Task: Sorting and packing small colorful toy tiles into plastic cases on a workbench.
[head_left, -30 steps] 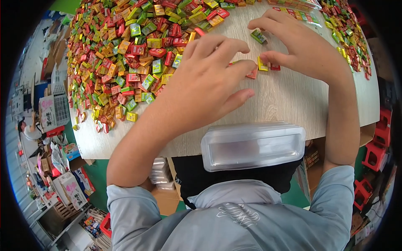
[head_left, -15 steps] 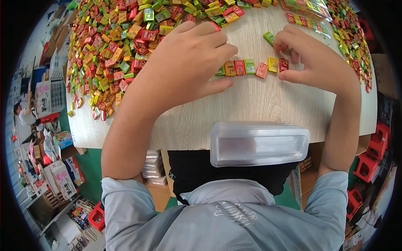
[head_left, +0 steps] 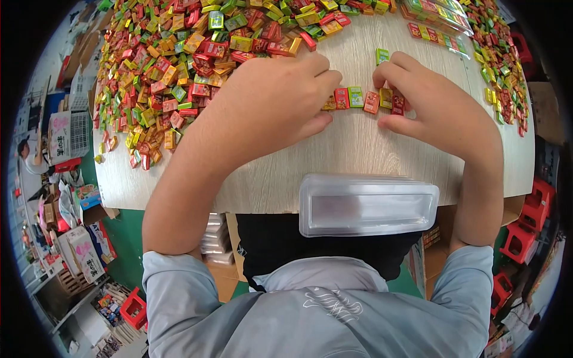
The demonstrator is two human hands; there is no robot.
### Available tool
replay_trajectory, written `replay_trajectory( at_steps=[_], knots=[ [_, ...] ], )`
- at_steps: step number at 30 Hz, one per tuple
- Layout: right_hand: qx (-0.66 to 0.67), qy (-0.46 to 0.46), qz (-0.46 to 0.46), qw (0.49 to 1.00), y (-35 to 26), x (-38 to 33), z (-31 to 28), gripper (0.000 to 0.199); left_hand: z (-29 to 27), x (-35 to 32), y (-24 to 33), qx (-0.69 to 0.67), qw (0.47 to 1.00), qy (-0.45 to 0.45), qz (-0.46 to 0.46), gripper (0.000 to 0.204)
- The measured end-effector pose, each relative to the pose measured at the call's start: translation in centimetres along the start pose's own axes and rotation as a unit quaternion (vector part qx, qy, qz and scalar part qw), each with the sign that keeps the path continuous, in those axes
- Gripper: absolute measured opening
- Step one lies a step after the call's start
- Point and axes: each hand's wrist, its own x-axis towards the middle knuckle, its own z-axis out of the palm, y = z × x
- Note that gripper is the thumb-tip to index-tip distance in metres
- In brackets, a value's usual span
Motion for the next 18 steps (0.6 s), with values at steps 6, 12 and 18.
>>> replay_trajectory(
  at_steps=[6,12,18],
  knots=[
    [-0.036,0.028,0.014,0.999,-1.0,0.2,0.7,0.037,1.3,0.2,0.2,-0.074,0.997,0.035,0.014,0.041],
    [-0.04,0.011,-0.01,0.999,-0.3,0.6,0.4,0.036,1.4,0.2,0.3,-0.096,0.995,0.04,-0.002,0.04],
    [-0.033,0.0,0.003,0.999,-0.2,0.7,0.6,0.038,1.7,0.4,0.3,-0.128,0.989,0.077,-0.008,0.043]
  ],
)
